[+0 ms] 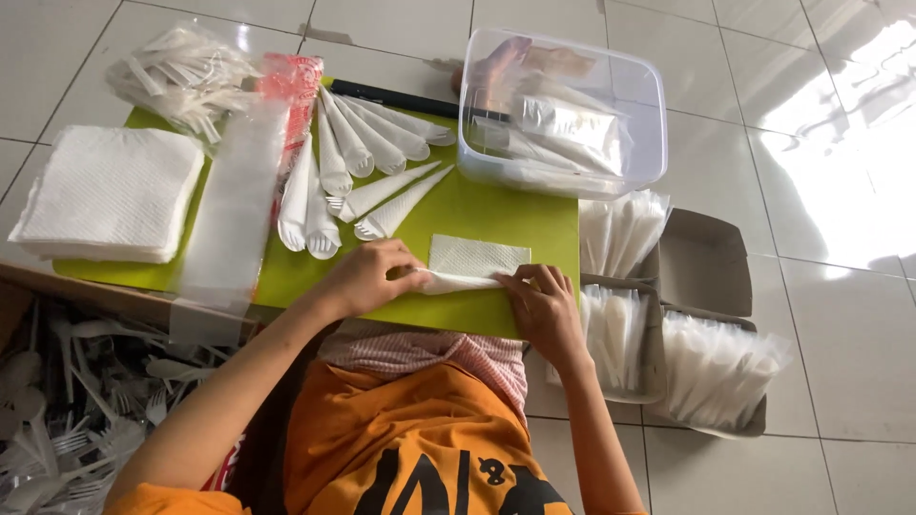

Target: The person is wrapping individual plastic spoons and forks in paper napkins and organizing them.

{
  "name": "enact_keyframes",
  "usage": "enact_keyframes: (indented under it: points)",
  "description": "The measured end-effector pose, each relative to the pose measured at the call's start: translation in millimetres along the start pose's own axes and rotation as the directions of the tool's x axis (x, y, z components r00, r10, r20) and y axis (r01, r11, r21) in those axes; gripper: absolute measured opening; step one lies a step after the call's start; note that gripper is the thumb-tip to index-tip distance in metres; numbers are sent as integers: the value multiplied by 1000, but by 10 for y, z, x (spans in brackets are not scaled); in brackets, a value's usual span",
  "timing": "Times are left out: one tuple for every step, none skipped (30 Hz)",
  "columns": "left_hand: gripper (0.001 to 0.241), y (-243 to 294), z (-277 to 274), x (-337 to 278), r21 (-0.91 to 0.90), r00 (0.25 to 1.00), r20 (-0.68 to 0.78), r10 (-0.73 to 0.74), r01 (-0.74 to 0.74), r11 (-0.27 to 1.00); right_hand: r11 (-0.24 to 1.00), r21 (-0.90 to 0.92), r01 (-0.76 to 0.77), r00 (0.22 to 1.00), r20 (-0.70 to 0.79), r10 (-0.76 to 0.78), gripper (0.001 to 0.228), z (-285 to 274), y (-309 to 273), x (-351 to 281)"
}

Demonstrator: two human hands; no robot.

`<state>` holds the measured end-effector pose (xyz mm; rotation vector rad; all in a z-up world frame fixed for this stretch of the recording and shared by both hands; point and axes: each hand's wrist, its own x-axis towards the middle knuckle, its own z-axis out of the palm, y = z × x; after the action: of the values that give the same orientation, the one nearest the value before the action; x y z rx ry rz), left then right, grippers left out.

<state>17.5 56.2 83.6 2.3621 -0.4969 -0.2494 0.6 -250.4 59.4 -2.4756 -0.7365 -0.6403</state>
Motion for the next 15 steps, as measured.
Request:
enact_keyframes:
  points:
    - [31, 51, -44, -8, 1, 1000, 2, 2, -2, 1000, 1000, -1, -3, 1000, -2, 3, 16, -17, -13, 10]
    - [32, 100, -81, -27, -41, 999, -1, -41, 41, 998, 1000, 12, -12, 1000, -7, 12, 15, -32, -29, 14]
    - [35, 147, -119, -48, -82, 996, -3, -85, 85, 993, 999, 25, -21, 1000, -12, 21, 13, -44, -48, 17]
    - [35, 125, -99, -32, -83, 996, -1, -87, 86, 993, 999, 26, -23, 1000, -10, 23, 13, -47, -53, 3]
    - [37, 101, -80, -16, -52, 997, -15, -76, 75, 996, 999, 38, -38, 999, -17, 38, 14, -49, -59, -9]
    - [39, 77, -69, 7, -20, 998, -32, -63, 62, 998, 998, 50, -50, 998, -26, 51, 16, -51, -59, -8]
    - [39, 91, -73, -1, -20, 997, -32, -63, 63, 998, 998, 50, -50, 998, -26, 51, 16, -42, -48, -21]
    - [39, 103, -81, -14, -3, 997, -59, -50, 50, 999, 998, 43, -50, 998, -35, 51, 13, -29, -39, -31]
    - [39, 115, -87, -24, 13, 996, -86, -36, 37, 999, 998, 36, -50, 998, -43, 52, 11, -15, -28, -42]
    - [39, 79, -61, -21, 14, 996, -82, -39, 40, 999, 998, 39, -54, 998, -41, 56, 11, 3, -17, -50]
    - [39, 44, -33, -16, 25, 994, -111, -15, 18, 1000, 998, 21, -52, 998, -47, 53, 11, 20, -4, -59]
    - [39, 13, -10, 8, 37, 990, -141, 13, -7, 999, 999, 0, -49, 997, -55, 49, 12, 31, 20, -58]
    - [39, -24, 27, 13, 38, 990, -138, 15, -9, 999, 999, 0, -53, 997, -56, 52, 12, 33, -3, -71]
    - [40, -56, 55, 45, 27, 992, -125, 24, -20, 999, 998, 0, -57, 997, -58, 57, 12, 25, -6, -57]
    - [41, -83, 80, 74, 15, 993, -111, 33, -31, 999, 998, -1, -62, 996, -60, 61, 13, 13, -12, -43]
